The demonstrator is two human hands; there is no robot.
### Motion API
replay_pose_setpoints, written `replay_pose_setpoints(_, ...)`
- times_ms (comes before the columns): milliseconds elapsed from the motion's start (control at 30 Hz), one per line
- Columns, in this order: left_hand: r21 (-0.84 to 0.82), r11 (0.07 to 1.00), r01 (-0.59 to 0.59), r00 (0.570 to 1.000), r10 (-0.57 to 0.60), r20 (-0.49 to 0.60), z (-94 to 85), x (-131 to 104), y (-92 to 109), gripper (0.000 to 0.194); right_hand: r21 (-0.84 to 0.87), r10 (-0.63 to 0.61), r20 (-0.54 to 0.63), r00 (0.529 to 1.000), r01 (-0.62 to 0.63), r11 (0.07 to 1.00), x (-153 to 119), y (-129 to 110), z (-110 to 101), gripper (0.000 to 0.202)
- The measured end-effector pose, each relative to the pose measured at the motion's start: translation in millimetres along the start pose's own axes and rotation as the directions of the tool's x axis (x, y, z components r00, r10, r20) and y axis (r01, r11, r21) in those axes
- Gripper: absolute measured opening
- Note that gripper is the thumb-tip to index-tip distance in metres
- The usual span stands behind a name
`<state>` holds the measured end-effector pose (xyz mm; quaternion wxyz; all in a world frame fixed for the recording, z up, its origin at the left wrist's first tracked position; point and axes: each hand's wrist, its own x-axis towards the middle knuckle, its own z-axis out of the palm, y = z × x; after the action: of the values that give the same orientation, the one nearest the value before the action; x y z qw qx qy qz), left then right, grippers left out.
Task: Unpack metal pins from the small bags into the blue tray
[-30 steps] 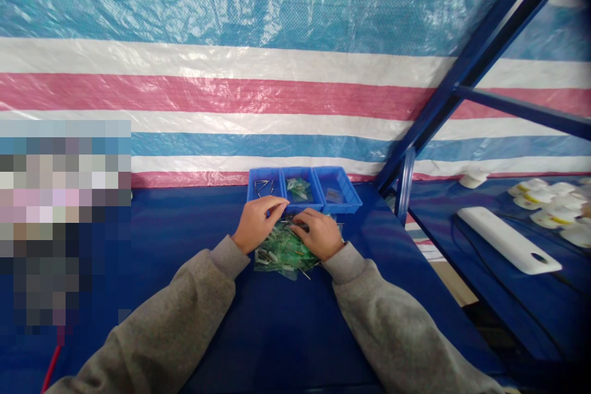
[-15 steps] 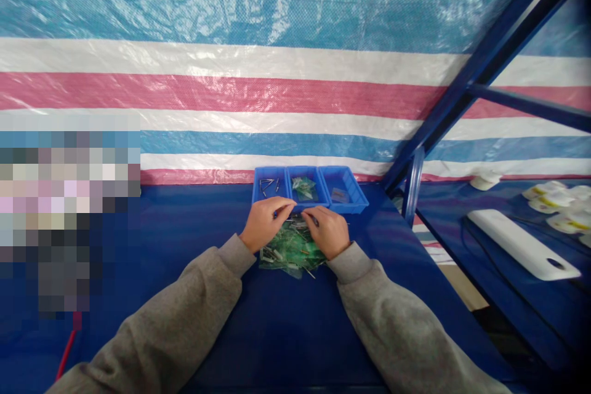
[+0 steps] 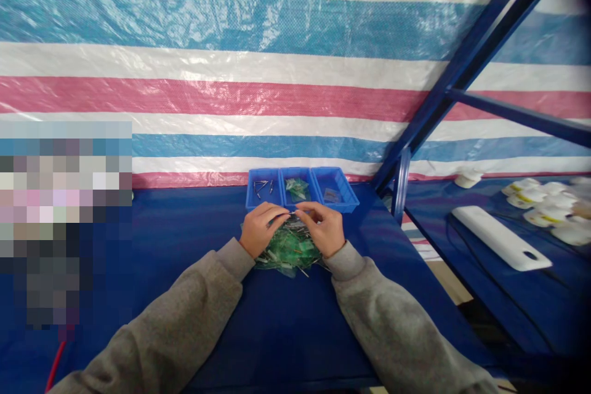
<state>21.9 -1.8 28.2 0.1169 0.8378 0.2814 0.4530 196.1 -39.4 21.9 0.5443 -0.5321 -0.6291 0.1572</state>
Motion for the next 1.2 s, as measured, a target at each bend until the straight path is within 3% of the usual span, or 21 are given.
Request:
replay_pose_setpoints(167, 0.014, 1.0, -0.003, 0.999, 0.003, -0.035, 1.1, -7.4, -0.4, 0.017, 0.056, 0.014, 0.041, 0.999, -0.016, 0.998, -1.0, 0.7, 2.3, 0.02)
replay_pose_setpoints(367, 0.06, 0.994, 0.093, 0.99, -0.086, -0.113, -2.1, -12.6, 8.8, 0.021, 0.039, -0.112, 0.122, 0.986, 0.108, 0.993, -1.1, -11.2, 0.6, 0.018)
replay_pose_setpoints(533, -0.057, 0.989, 0.139, 0.977, -0.146, -0.152, 1.6, -7.3, 13.3, 0.019, -0.024, -0.156, 0.115, 0.981, 0.16, 0.987, -1.9, -12.1, 1.1, 0.019)
replay_pose_setpoints(700, -0.194, 0.962, 0.192, 0.969, -0.217, -0.12, 3.8, -0.1, 13.7, 0.018, -0.084, -0.141, 0.061, 0.988, 0.146, 0.986, -2.8, -4.7, 1.5, 0.019)
replay_pose_setpoints(833, -0.187, 0.968, 0.168, 0.971, -0.195, -0.139, 1.3, 0.0, 12.5, 0.016, -0.126, -0.117, 0.009, 0.993, 0.117, 0.985, -3.1, -5.2, -0.8, 0.024)
replay_pose_setpoints(967, -0.11, 0.982, 0.155, 0.983, -0.165, -0.085, 0.8, -4.6, 9.1, 0.017, -0.13, -0.115, -0.023, 0.993, 0.111, 0.985, -1.7, -9.7, -4.7, 0.027)
replay_pose_setpoints(1200, 0.082, 0.995, -0.049, 0.993, 0.057, -0.103, -1.2, -5.1, 8.5, 0.017, -0.137, -0.132, -0.031, 0.991, 0.127, 0.982, -0.6, -11.9, -6.0, 0.027)
